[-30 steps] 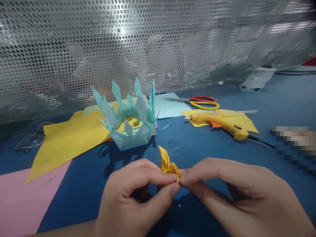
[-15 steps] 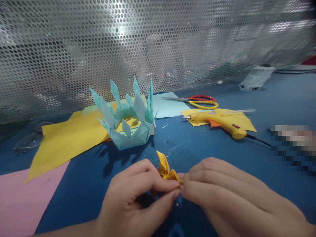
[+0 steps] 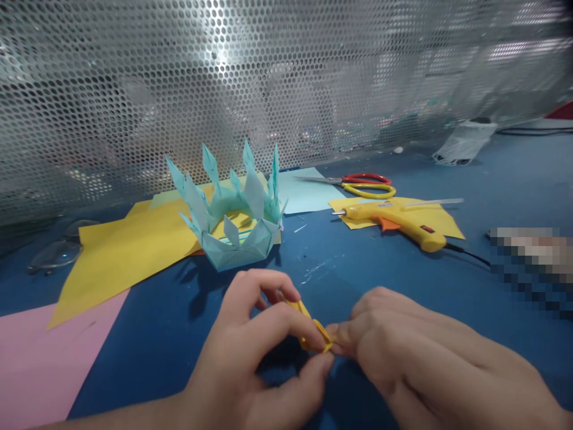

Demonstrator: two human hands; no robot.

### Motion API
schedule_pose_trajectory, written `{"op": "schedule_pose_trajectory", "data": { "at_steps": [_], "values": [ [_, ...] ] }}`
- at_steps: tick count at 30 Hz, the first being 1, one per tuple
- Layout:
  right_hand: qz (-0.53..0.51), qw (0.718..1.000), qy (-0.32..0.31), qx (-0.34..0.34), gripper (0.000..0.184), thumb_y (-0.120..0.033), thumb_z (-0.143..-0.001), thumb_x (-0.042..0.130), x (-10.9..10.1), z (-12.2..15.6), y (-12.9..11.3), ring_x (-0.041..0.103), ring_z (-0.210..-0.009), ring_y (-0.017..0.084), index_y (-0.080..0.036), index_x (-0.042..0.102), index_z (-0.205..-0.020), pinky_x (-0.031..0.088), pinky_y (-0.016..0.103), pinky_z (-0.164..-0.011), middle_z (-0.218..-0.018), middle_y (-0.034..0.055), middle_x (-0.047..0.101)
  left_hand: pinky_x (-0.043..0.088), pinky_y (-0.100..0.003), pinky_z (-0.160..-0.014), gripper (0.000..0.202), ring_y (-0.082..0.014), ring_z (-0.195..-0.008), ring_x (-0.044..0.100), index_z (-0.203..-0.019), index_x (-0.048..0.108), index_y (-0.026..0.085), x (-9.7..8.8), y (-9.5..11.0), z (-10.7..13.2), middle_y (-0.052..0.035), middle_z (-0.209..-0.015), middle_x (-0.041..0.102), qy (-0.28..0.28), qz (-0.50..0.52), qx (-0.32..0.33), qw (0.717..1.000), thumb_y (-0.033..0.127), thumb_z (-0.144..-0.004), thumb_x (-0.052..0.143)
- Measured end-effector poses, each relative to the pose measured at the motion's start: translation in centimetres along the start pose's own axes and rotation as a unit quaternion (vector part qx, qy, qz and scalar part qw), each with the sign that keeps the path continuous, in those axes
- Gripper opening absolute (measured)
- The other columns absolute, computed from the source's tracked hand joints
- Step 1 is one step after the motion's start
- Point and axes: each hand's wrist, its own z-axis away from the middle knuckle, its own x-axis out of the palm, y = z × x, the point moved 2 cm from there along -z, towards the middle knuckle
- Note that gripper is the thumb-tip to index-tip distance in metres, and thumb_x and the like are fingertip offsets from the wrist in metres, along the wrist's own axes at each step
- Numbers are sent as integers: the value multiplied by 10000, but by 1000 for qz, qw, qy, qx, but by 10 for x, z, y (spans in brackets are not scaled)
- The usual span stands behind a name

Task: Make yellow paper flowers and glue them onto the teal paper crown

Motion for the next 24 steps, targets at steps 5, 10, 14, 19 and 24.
{"op": "schedule_pose_trajectory", "data": {
  "at_steps": [5,10,14,19,24],
  "values": [
    [-113,988,52,91,294,-13,-815,502,-6,-9,12,595,-624,52,-237,351,-699,482,126,-559,-704,-92,596,330,-290,-1096,505,-201,-1295,415,-1182,480,334,-4,-3,2,0,-1331,467,-3,96,-85,992,273,-749,733],
    [-185,975,63,105,210,-87,-864,556,-5,-14,24,641,-730,88,-290,504,-887,561,163,-658,-809,-59,607,491,-171,-919,502,-111,-1090,604,-1241,478,451,-1,-4,2,84,-1173,632,-46,210,-123,969,149,-856,595],
    [-255,950,59,171,199,-117,-883,559,2,-16,29,651,-780,81,-290,538,-979,569,147,-695,-872,-48,627,561,-130,-720,388,-87,-833,682,-1055,624,389,4,-8,-3,74,-919,670,-34,311,-214,925,97,-801,646],
    [-348,904,32,245,272,-227,-828,664,10,-13,27,652,-764,84,-300,479,-1014,583,179,-672,-997,-40,604,561,-115,-642,262,-72,-726,670,-904,654,263,5,-13,-11,60,-837,645,20,385,-291,876,80,-730,722],
    [-325,894,-35,308,536,-283,-670,815,17,-7,24,663,-830,140,-301,421,-1032,584,255,-736,-944,-31,636,530,-105,-569,197,-54,-650,626,-739,540,200,4,-18,-13,78,-752,603,38,399,-323,857,156,-754,732]
  ]
}}
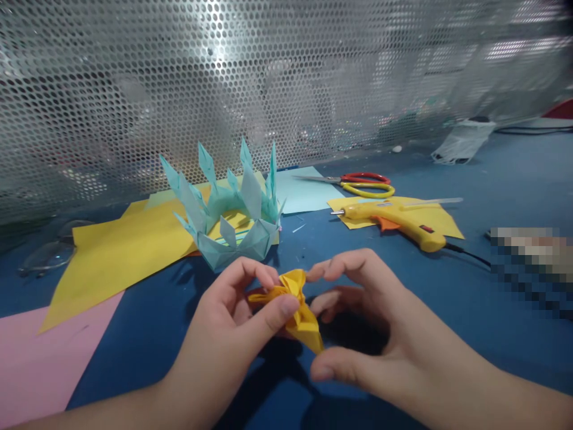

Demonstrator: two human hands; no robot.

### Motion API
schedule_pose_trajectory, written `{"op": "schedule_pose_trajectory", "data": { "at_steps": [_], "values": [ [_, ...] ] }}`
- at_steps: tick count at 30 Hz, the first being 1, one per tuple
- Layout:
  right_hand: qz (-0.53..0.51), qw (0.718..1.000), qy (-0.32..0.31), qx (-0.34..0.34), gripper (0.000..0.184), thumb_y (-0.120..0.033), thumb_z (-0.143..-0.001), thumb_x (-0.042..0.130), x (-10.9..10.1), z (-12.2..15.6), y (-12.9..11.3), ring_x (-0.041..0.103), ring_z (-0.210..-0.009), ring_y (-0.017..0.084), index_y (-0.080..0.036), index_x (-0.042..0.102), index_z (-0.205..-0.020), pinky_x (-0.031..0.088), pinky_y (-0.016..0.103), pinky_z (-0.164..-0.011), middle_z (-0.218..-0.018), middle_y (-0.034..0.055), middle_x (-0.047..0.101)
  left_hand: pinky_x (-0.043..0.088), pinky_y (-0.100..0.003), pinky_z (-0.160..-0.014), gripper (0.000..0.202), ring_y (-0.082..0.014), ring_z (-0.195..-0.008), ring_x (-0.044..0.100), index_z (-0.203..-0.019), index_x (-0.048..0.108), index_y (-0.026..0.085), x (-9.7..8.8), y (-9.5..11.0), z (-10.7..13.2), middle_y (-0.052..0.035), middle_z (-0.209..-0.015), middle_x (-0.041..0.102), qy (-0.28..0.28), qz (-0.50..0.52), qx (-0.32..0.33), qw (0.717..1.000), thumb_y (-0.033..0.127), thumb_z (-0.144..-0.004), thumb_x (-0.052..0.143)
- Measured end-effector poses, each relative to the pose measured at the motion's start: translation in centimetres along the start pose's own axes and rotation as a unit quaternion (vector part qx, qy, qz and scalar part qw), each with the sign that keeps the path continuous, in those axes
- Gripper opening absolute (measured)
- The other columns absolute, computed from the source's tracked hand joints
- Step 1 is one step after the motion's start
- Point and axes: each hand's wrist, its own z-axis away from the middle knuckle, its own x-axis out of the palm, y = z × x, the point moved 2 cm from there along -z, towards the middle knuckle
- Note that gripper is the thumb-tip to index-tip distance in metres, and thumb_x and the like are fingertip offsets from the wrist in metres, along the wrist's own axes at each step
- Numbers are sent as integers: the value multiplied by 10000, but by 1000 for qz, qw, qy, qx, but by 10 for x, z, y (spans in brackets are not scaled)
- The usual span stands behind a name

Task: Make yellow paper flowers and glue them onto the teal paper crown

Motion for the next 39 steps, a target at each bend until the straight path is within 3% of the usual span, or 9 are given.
{"op": "schedule_pose_trajectory", "data": {
  "at_steps": [2,5,11,18,24,34,39],
  "values": [
    [0,1000,-6,12,427,-244,-745,740,1,1,0,671,-827,143,-290,420,-1023,585,262,-722,-903,-31,642,525,-112,-571,220,-53,-653,604,-713,517,192,-1,-1,0,75,-763,585,6,0,-5,1000,175,-756,732],
    [31,998,8,-49,216,-117,-821,588,0,0,-5,663,-742,118,-265,447,-892,569,232,-670,-801,-50,622,517,-119,-586,207,-56,-656,581,-710,533,190,-1,-4,0,61,-767,586,4,-11,-9,1000,198,-754,734],
    [134,974,56,-172,205,-51,-839,508,-9,0,-16,634,-679,81,-253,516,-873,534,167,-626,-780,-56,617,490,-106,-729,78,-77,-877,599,-798,668,261,-4,-6,-3,35,-1001,591,18,-58,34,998,218,-763,724],
    [154,962,37,-222,233,-14,-851,520,-12,-2,-23,642,-741,62,-222,606,-911,514,122,-695,-832,-39,678,413,-129,-876,84,-110,-1011,527,-712,718,293,-5,0,0,32,-956,580,6,-164,87,983,219,-741,744],
    [166,955,41,-242,245,-9,-793,628,-11,-2,-25,658,-797,37,-194,669,-948,482,55,-766,-871,-43,711,460,-186,-839,127,-113,-922,606,-823,730,342,-2,2,5,51,-946,604,-44,-228,91,969,235,-821,661],
    [216,934,43,-282,209,12,-761,662,-13,3,-28,685,-767,12,-167,727,-846,430,-28,-794,-838,-37,745,480,-149,-787,119,-103,-890,604,-695,738,309,-1,3,4,37,-914,599,-29,-254,90,963,201,-728,701],
    [206,939,33,-274,189,11,-786,639,-11,1,-27,663,-755,9,-161,698,-838,439,-16,-774,-805,-35,715,493,-142,-732,117,-96,-837,611,-690,729,290,2,4,1,35,-883,598,-32,-262,97,960,189,-729,685]
  ]
}}
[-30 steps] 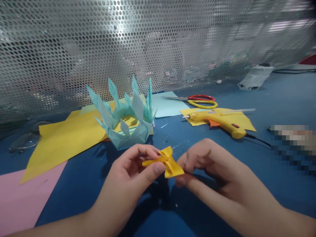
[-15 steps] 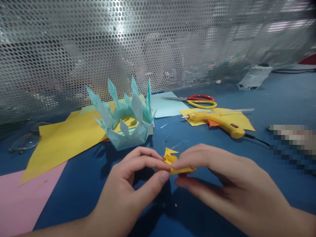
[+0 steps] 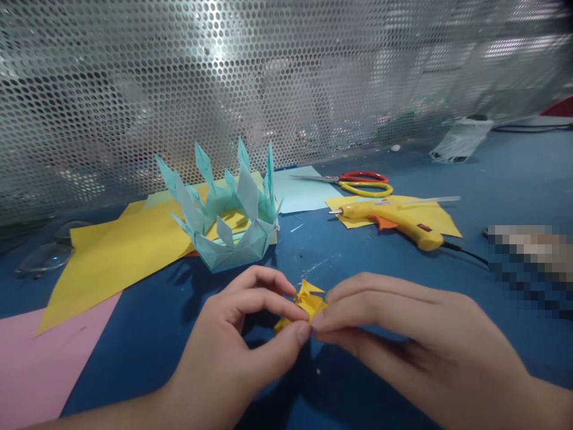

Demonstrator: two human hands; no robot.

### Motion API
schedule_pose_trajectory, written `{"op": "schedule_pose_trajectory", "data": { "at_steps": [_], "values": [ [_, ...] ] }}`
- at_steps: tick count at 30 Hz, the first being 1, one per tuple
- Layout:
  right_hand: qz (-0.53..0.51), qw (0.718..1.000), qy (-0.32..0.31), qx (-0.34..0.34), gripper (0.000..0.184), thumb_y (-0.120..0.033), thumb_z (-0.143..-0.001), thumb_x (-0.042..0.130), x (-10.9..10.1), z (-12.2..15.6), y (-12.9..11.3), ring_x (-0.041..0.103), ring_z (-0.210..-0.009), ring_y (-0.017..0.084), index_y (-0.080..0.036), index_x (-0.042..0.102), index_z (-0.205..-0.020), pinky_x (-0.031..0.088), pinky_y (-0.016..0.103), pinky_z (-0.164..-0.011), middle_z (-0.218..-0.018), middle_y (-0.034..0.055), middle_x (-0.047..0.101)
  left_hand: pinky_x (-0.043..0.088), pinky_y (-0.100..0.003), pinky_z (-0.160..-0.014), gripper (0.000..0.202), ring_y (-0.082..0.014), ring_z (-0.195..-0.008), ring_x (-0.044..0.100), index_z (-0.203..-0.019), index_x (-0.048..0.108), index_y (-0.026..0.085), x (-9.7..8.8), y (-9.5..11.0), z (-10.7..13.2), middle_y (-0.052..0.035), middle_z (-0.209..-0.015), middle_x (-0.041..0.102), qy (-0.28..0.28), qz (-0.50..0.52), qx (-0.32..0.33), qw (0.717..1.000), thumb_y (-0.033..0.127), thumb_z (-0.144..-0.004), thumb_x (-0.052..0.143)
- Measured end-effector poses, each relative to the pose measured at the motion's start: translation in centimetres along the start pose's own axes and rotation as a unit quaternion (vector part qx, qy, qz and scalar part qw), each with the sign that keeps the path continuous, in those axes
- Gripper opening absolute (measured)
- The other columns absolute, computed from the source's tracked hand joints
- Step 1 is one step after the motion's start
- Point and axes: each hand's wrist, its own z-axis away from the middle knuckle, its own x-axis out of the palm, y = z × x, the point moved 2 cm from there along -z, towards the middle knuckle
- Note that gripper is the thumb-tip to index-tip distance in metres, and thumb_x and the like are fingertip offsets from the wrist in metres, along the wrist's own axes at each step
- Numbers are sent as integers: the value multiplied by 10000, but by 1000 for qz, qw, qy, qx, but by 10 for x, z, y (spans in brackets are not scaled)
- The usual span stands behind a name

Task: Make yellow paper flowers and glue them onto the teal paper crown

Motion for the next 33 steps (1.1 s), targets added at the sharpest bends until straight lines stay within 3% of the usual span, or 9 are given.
{"op": "schedule_pose_trajectory", "data": {
  "at_steps": [3,8,11,16,21,28,33],
  "values": [
    [-10,1000,-14,3,193,15,-808,610,2,2,1,640,-774,15,-159,667,-868,443,6,-771,-837,-23,680,495,-134,-723,135,-89,-819,611,-691,732,294,0,0,0,41,-865,602,-1,13,5,1000,173,-729,686],
    [-4,999,-47,4,200,-19,-885,510,4,5,5,585,-807,21,-197,594,-921,431,39,-776,-906,-26,591,490,-143,-827,215,-102,-943,615,-770,753,350,-2,-3,5,54,-969,619,-32,44,7,999,155,-677,766],
    [-11,999,-42,21,201,-17,-889,499,4,4,6,579,-801,17,-207,564,-896,423,37,-763,-880,-41,586,483,-157,-866,266,-115,-997,607,-819,757,371,-2,-4,6,51,-1040,615,-32,44,0,999,168,-655,803],
    [-43,998,-23,40,216,5,-855,510,7,2,2,587,-754,30,-202,571,-852,446,61,-720,-809,-41,605,489,-164,-840,178,-108,-973,613,-732,756,352,-2,-2,8,55,-985,647,-21,32,10,999,176,-712,769],
    [-67,993,6,97,191,-34,-835,568,9,5,-2,599,-694,35,-222,585,-807,473,79,-666,-757,-64,629,493,-174,-803,179,-101,-892,634,-667,742,314,-2,2,11,47,-920,651,7,-3,55,998,140,-708,732],
    [-103,979,9,173,162,-91,-812,607,11,2,-1,652,-671,66,-241,644,-861,510,119,-610,-778,-66,708,526,-175,-732,175,-115,-853,655,-625,710,258,-1,4,11,17,-915,637,13,-3,45,999,97,-690,692],
    [-125,967,0,223,135,-123,-771,648,10,-1,0,666,-594,100,-248,695,-755,519,159,-548,-690,-56,729,532,-168,-718,168,-115,-829,660,-596,700,239,0,5,8,6,-888,626,18,-17,45,999,93,-677,684]
  ]
}}
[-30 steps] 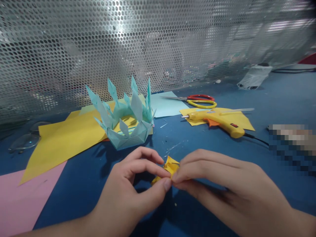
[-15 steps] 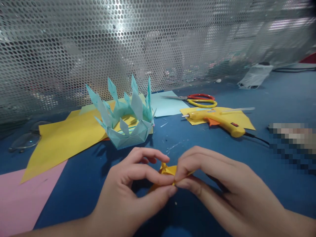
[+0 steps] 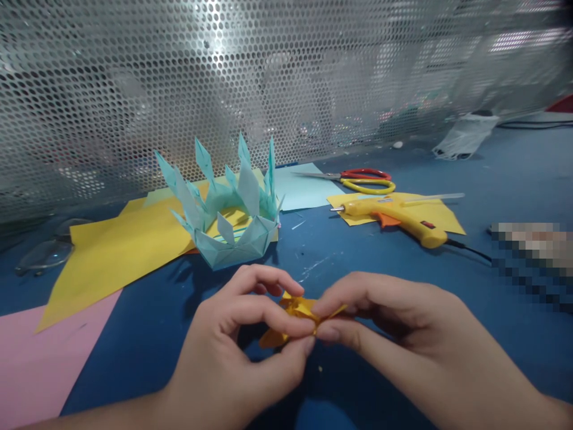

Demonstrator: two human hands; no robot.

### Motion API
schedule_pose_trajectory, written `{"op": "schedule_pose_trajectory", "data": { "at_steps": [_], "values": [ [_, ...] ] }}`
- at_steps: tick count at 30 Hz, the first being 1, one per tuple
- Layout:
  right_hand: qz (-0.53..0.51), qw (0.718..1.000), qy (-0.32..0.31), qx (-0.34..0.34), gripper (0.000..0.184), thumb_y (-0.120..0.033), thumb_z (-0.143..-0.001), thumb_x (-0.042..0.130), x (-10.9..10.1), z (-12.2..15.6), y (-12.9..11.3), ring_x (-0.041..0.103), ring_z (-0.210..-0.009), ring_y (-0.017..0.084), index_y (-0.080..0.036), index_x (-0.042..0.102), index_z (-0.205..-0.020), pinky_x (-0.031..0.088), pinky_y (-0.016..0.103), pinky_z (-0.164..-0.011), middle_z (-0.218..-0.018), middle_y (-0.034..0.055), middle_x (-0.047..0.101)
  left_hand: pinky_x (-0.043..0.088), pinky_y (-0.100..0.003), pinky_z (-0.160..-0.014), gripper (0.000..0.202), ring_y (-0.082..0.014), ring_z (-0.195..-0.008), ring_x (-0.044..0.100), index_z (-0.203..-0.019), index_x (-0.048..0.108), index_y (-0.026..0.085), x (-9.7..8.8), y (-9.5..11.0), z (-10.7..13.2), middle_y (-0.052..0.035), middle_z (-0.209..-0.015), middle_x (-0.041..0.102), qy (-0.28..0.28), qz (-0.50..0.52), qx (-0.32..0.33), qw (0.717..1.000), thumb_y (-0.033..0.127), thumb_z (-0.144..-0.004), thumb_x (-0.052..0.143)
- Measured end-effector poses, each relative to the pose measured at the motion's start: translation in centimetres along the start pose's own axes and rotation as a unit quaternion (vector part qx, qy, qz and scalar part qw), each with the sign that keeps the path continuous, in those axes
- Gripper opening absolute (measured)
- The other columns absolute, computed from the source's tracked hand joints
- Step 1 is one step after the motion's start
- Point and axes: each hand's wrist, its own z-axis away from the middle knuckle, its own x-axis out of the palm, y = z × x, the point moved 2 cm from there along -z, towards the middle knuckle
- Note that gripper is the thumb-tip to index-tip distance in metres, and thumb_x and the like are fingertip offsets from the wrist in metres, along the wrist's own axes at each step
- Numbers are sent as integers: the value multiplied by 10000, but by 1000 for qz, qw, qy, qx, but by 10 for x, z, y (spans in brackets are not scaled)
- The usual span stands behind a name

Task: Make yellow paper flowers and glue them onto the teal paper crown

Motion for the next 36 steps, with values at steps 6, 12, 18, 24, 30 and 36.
{"op": "schedule_pose_trajectory", "data": {
  "at_steps": [6,12,18,24,30,36],
  "values": [
    [-42,997,2,63,91,-166,-763,665,1,0,2,675,-589,111,-240,687,-715,512,156,-546,-644,-50,723,517,-180,-783,160,-114,-878,638,-690,735,295,-2,-2,3,25,-954,609,-22,-7,-11,1000,137,-673,753],
    [-48,997,-5,62,71,-207,-790,648,1,1,4,669,-593,109,-240,694,-747,510,154,-538,-653,-48,726,523,-173,-753,145,-109,-871,635,-670,733,320,-5,-4,3,37,-958,602,-2,-11,-23,1000,189,-731,734],
    [-45,999,-10,29,184,-144,-830,596,-1,1,8,710,-675,96,-268,722,-884,546,140,-633,-753,-58,754,529,-136,-701,159,-114,-904,639,-709,737,329,-6,-5,4,32,-958,616,16,-15,-24,999,175,-739,716],
    [-72,997,-8,38,162,-132,-821,596,0,1,2,706,-610,107,-244,713,-825,569,139,-586,-669,-40,738,516,-137,-692,145,-126,-905,624,-672,740,325,-6,-2,2,26,-883,647,43,-27,-16,999,194,-728,717],
    [-120,989,-40,74,89,-222,-830,647,3,0,6,716,-660,110,-259,720,-865,574,137,-615,-743,-34,756,484,-141,-742,138,-113,-888,608,-697,737,340,-7,-2,-1,51,-852,655,51,-45,-5,998,210,-738,712],
    [-148,982,-50,107,90,-244,-838,624,5,0,6,704,-632,116,-228,712,-831,565,152,-573,-697,-13,735,466,-139,-770,135,-104,-882,600,-683,731,340,-7,-3,0,59,-864,637,42,-57,-8,997,230,-760,712]
  ]
}}
